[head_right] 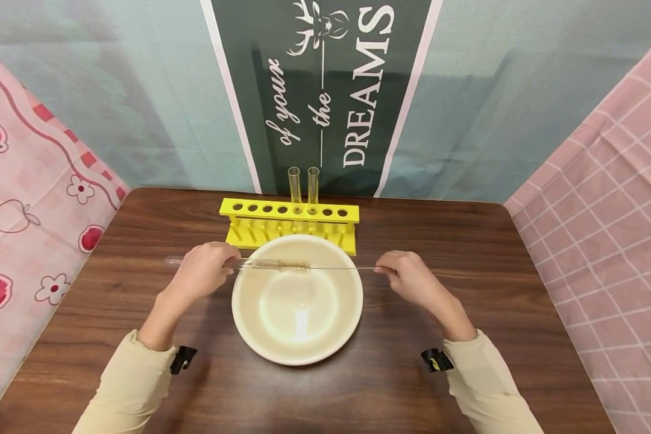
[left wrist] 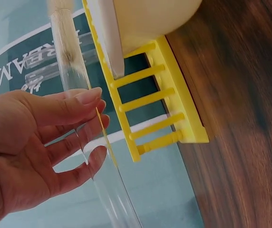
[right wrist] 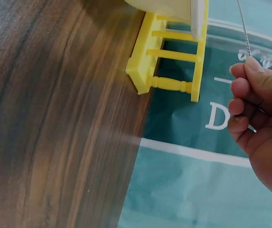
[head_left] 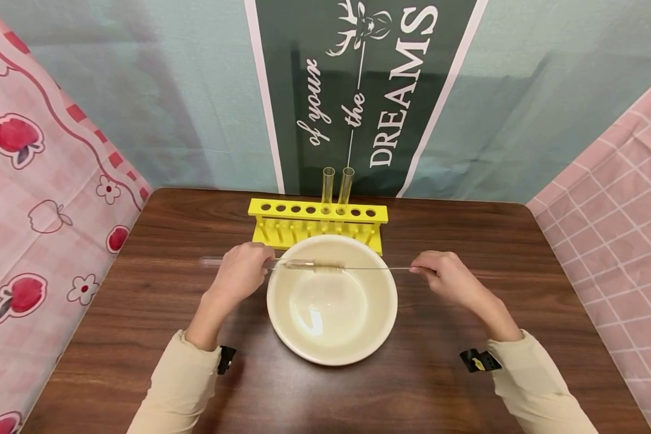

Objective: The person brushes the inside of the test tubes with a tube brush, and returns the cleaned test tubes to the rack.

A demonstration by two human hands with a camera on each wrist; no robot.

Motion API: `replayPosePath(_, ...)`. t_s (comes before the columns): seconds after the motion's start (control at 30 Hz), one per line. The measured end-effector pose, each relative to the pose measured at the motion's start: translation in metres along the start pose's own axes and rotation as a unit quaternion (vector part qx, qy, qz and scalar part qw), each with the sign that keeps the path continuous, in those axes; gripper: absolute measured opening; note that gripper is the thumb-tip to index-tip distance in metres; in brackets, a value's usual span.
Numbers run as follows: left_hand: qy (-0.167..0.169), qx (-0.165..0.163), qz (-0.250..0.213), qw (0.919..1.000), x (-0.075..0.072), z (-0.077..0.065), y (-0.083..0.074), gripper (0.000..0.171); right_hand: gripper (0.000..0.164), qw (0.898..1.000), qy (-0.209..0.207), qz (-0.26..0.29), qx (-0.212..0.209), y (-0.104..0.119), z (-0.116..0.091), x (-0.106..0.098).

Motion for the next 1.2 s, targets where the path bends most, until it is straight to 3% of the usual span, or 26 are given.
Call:
replayPosePath(0.3, -0.023, 0.016, 0.016, 0.9995, -0.004, 0.005, -0.020, 0.020, 0.018, 0.999, 0.024, -0.013, -0.021, 0.011, 0.014, 0.014)
replayPosePath(0.5, -0.005, 0.015, 0.031, 0.9994, 0.000, 0.007, -0.030, 0.026, 0.018, 0.999, 0.037, -0.005, -0.027, 0.018, 0.022, 0.024)
replayPosePath(0.87, 0.008, 0.051, 0.046, 0.9976, 0.006, 0.010, -0.058, 0.029, 0.015, 0.998, 0.049, 0.008, -0.041, 0.034, 0.038, 0.039)
replayPosePath(1.2, 0.015, 0.059, 0.031, 0.9977, 0.008, 0.009, -0.069, 0.032, 0.013, 0.996, 0.028, 0.043, -0.070, 0.049, 0.049, 0.048)
Point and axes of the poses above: each hand's wrist, its own z-axis towards the middle knuckle, its own x-axis out of the palm, y = z × x, the point moved 10 cm from there along z, towards the middle knuckle, and after that the axes turned 12 degrees about -x, right-handed, at the moved point
